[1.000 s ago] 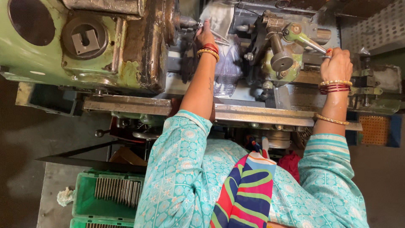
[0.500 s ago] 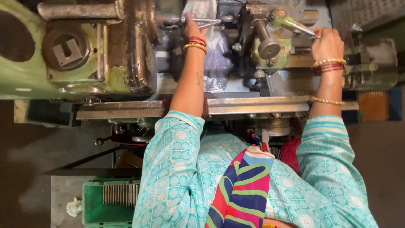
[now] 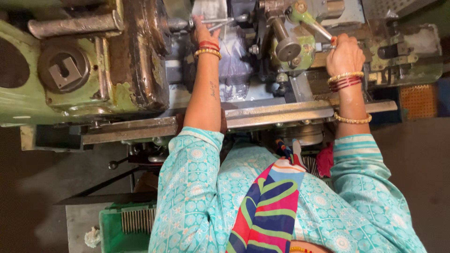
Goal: The person operates a metal turning machine, repeatedly inserting small metal rods into the chuck, engaging the cutting tool, and removing the finished rods. The person places the finished rods into a green plastic bin.
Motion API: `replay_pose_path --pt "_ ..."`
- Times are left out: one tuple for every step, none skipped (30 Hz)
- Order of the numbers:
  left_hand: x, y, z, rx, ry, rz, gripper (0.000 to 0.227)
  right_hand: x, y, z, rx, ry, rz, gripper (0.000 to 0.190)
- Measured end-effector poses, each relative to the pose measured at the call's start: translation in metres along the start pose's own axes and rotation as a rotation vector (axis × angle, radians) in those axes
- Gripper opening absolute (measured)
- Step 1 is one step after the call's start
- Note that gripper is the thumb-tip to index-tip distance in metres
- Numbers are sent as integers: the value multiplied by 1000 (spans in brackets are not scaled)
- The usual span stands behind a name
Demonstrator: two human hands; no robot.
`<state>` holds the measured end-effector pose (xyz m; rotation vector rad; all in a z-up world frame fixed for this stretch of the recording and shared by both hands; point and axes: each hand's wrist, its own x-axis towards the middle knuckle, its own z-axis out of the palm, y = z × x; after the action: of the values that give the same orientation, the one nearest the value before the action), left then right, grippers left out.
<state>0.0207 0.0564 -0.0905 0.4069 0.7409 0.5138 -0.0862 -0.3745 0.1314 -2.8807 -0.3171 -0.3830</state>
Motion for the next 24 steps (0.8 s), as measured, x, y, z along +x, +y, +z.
replay_pose_path --pt "1 4 6 5 10 -3 45 3 -1 0 16 -1 16 17" --pt "1 5 7 10 26 -9 46 4 -1 0 30 -8 30 16" --pt "4 8 12 15 41 -15 48 10 1 1 44 -15 45 15" --pt "1 4 3 2 36 -20 48 4 3 5 54 -10 23 13" --pt "3 3 -1 -11 31 -25 48 2 6 9 66 -5 2 15" --pt "2 -1 -5 -22 24 -33 48 -3 12 11 76 1 -16 18" --pt "-3 -7 -15 -15 26 -38 49 -12 16 14 64 -19 -27 14" --pt "0 -5 -8 -14 12 -33 50 -7 19 13 57 -22 -44 11" --pt "0 -4 -3 -13 -1 -28 51 -5 20 12 49 -25 -60 11" --pt "3 4 8 -31 13 -52 51 8 20 10 71 -14 -47 12" --pt "7 9 20 -48 25 -78 52 18 22 7 93 -4 -34 12" --pt "3 7 10 -56 58 -114 53 11 24 8 111 -17 -13 13" --pt "4 8 6 -40 31 -102 55 18 32 4 156 -32 -72 13" --pt "3 6 1 -23 2 -92 57 25 41 -1 201 -46 -129 14" --pt "1 5 -6 -7 -27 -81 59 28 46 -3 247 -61 -186 16" --pt "0 5 -8 23 -40 -64 60 28 53 -5 293 -65 -236 16" --pt "-2 5 -14 54 -53 -48 61 24 57 -6 338 -69 -286 16" --pt "0 7 -4 77 -81 -27 62 30 62 -10 380 -56 -340 16" --pt "1 6 2 69 -95 -39 65 26 71 -17 447 -39 -239 20" --pt "0 7 2 55 -101 -48 67 14 81 -23 516 -28 -145 25" --pt "0 7 5 42 -108 -56 70 1 93 -28 584 -17 -52 29" --pt "-3 5 -1 148 -94 -81 69 -12 110 -33 704 11 65 26" --pt "-6 1 -6 254 -80 -108 69 -21 136 -44 823 39 184 23" --pt "-11 -3 -7 356 -66 -133 69 -29 164 -53 897 102 254 21"
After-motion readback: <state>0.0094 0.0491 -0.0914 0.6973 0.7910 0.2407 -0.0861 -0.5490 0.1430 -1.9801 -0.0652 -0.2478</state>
